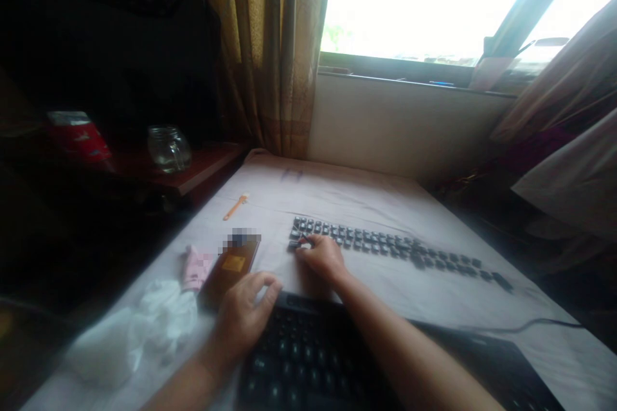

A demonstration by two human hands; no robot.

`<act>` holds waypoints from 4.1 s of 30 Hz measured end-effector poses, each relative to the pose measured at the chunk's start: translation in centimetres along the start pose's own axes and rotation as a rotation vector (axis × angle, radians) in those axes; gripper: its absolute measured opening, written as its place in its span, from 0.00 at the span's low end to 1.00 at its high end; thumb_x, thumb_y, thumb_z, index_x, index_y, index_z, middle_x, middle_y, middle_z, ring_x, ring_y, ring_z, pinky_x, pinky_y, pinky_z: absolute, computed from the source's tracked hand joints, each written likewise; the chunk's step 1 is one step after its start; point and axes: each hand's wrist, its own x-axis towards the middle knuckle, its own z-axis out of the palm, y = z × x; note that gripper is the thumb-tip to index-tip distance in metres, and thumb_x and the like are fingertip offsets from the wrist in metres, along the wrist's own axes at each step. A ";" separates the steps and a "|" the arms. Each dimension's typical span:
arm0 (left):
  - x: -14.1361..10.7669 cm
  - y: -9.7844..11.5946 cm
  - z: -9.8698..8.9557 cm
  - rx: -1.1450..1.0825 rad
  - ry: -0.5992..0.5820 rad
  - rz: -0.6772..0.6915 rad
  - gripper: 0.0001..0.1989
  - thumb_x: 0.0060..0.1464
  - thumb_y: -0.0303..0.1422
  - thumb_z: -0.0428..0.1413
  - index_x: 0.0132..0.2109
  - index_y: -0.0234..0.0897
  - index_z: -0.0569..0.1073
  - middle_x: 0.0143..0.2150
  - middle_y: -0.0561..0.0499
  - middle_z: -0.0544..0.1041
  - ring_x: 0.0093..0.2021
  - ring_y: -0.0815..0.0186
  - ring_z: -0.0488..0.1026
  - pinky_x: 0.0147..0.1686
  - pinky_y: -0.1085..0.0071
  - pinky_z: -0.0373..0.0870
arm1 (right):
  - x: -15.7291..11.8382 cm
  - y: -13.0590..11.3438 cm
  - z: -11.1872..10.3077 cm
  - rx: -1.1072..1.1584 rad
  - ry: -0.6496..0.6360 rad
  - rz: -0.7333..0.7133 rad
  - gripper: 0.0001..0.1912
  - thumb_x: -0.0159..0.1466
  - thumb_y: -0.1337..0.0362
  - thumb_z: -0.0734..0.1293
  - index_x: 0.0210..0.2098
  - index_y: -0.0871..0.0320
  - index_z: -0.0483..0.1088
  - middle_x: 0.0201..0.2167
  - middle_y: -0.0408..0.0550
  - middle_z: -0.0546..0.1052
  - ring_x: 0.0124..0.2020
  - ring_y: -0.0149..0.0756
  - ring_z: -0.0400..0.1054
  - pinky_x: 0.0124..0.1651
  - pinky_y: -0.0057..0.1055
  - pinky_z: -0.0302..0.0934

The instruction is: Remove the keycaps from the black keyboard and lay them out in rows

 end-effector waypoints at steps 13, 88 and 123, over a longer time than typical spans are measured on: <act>-0.1 -0.1 0.1 0.019 -0.036 -0.019 0.12 0.62 0.36 0.51 0.33 0.40 0.75 0.29 0.52 0.79 0.31 0.64 0.78 0.31 0.72 0.72 | 0.0 -0.1 0.2 -0.097 -0.015 -0.031 0.14 0.57 0.60 0.69 0.42 0.49 0.80 0.40 0.48 0.83 0.46 0.47 0.76 0.44 0.33 0.65; 0.4 -2.1 -1.6 0.324 -0.366 0.075 0.09 0.63 0.34 0.52 0.41 0.39 0.77 0.40 0.49 0.81 0.46 0.58 0.76 0.57 0.55 0.63 | -12.1 -0.1 -2.3 0.100 -0.331 -0.714 0.07 0.67 0.67 0.61 0.35 0.56 0.70 0.32 0.47 0.78 0.32 0.35 0.73 0.37 0.29 0.65; -0.5 2.2 -1.2 -0.072 -0.342 0.138 0.12 0.57 0.40 0.61 0.46 0.40 0.76 0.41 0.51 0.81 0.43 0.60 0.76 0.56 0.58 0.63 | -12.2 2.0 -1.3 0.642 0.257 -0.626 0.05 0.64 0.70 0.66 0.38 0.55 0.68 0.27 0.39 0.77 0.26 0.30 0.74 0.30 0.23 0.69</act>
